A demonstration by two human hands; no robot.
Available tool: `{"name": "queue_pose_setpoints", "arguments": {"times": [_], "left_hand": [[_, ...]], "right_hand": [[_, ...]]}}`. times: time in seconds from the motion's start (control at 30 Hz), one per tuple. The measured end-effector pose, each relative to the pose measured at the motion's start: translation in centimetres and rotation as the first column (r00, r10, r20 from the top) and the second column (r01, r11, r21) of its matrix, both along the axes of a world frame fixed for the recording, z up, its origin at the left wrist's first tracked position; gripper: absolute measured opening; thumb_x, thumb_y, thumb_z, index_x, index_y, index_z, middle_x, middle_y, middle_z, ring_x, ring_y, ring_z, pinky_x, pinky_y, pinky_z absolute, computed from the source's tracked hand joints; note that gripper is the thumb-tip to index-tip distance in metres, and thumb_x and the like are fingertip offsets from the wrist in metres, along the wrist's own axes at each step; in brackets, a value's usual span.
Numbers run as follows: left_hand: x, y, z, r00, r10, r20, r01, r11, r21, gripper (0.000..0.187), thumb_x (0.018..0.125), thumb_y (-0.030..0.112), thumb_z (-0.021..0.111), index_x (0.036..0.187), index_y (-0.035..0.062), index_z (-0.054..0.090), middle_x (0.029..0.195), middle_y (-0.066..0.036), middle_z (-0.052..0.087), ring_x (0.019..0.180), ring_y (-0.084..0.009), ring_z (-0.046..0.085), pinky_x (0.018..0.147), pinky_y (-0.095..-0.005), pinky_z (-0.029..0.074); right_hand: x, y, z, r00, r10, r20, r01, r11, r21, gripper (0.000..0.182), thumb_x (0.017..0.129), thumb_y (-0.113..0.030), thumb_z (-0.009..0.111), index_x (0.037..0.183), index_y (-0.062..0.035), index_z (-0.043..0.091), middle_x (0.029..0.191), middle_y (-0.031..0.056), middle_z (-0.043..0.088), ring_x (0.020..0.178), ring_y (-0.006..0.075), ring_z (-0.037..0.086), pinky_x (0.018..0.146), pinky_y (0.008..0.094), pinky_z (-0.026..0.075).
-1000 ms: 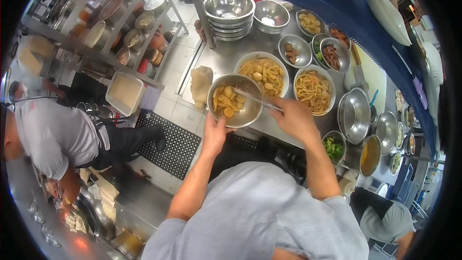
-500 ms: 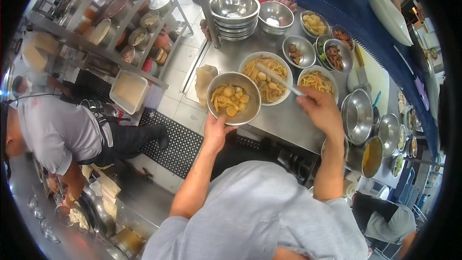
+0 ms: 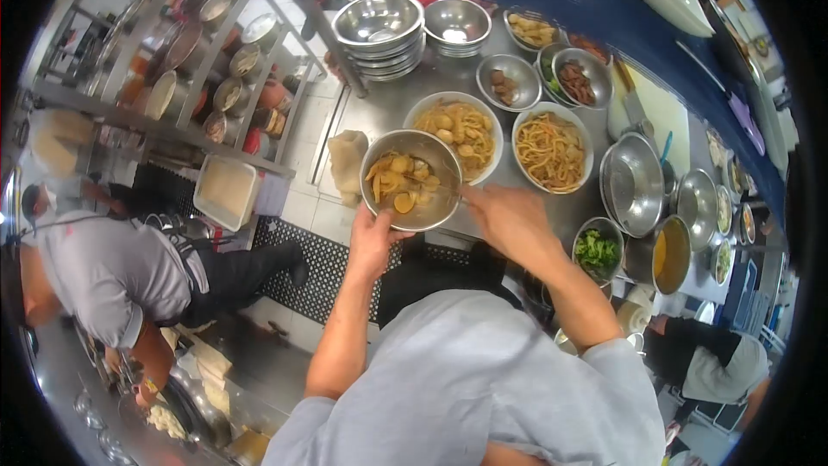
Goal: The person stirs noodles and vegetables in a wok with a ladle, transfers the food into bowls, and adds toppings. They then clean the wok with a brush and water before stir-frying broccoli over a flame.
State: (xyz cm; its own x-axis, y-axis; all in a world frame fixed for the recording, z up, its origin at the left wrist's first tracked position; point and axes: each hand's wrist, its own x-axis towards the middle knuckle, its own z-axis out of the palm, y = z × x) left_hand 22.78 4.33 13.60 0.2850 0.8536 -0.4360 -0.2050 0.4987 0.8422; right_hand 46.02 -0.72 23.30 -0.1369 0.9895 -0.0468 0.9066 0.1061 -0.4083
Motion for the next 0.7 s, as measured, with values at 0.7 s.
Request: {"name": "queue_pose_setpoints", "arguments": {"times": [0.7], "left_hand": [[8.4, 1.2, 1.7, 0.978, -0.191, -0.089, 0.200, 0.973, 0.113, 0.043, 0.096, 0.006, 0.042, 0.138, -0.0043, 0.036, 0.126, -0.018, 0.053, 0.100, -0.0243, 0.064, 0.073, -0.0321, 0.061]], "right_hand": [[7.8, -5.4, 3.0, 0.946, -0.276, 0.171, 0.271, 0.961, 0.054, 0.032, 0.082, -0.016, 0.065, 0.115, -0.0154, 0.066, 0.090, 0.0122, 0.068, 0.081, 0.0342, 0.065, 0.070, 0.0449, 0.051]]}}
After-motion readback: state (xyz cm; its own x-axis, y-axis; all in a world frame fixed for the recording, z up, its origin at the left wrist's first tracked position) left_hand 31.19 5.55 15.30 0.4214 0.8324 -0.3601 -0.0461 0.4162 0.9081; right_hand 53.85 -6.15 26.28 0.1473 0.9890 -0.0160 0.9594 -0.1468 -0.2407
